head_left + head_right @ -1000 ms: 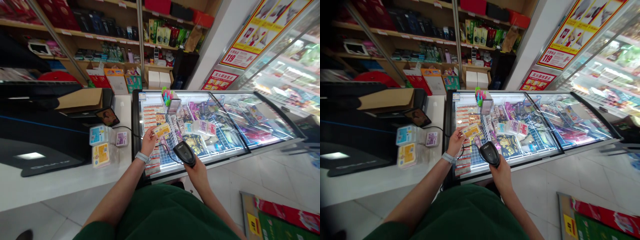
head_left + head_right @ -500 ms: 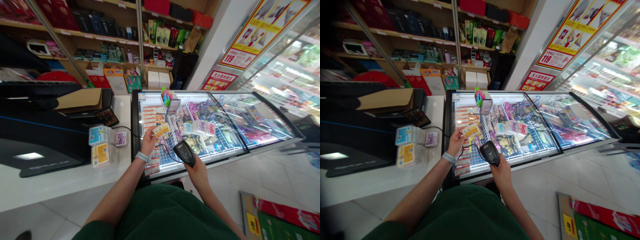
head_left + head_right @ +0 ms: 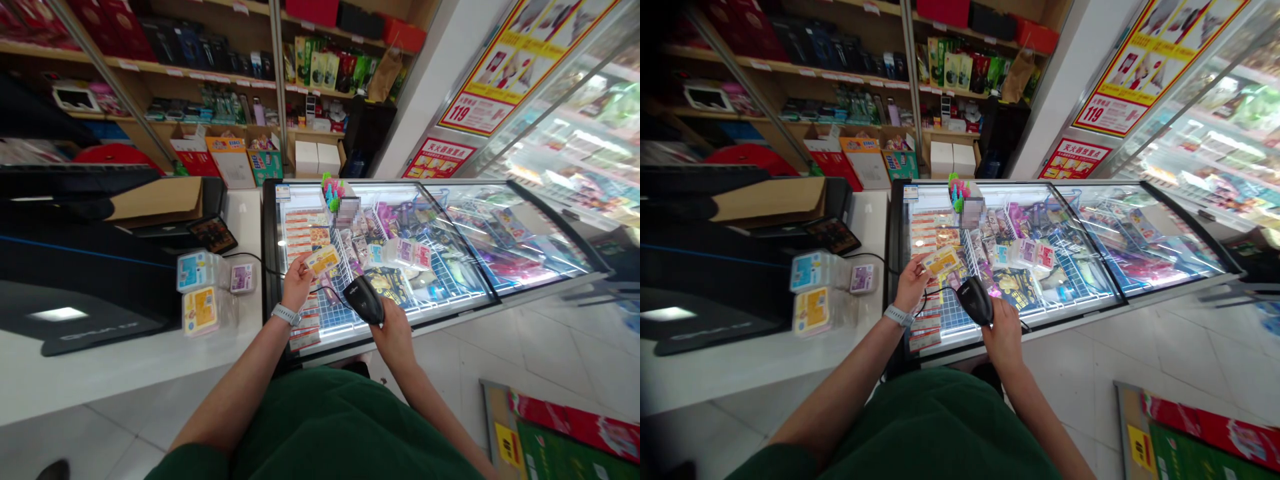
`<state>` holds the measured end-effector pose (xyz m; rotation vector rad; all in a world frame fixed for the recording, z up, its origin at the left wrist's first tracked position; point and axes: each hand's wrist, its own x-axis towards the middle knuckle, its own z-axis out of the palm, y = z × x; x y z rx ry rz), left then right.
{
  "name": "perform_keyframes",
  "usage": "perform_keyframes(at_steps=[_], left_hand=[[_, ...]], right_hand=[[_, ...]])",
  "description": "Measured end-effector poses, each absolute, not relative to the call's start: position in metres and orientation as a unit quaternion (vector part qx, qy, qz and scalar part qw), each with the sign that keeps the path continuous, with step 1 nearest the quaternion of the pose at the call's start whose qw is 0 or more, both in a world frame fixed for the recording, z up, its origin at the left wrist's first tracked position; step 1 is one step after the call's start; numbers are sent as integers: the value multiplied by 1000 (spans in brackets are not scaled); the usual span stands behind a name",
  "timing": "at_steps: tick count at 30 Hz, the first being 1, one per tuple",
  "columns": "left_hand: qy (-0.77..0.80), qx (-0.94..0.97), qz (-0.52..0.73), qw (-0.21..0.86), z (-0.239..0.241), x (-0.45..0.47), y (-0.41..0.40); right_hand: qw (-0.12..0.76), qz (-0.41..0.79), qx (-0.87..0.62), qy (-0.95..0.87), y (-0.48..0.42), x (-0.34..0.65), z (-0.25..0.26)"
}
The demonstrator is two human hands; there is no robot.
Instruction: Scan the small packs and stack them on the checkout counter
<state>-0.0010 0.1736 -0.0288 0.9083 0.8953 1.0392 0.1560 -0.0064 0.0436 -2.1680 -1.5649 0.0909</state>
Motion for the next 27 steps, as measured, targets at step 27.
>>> perform_keyframes(at_steps=[27], left_hand=[[422,384,469,674,-28,1,176]], right_hand=[[222,78,-791,-565,5,159,38]])
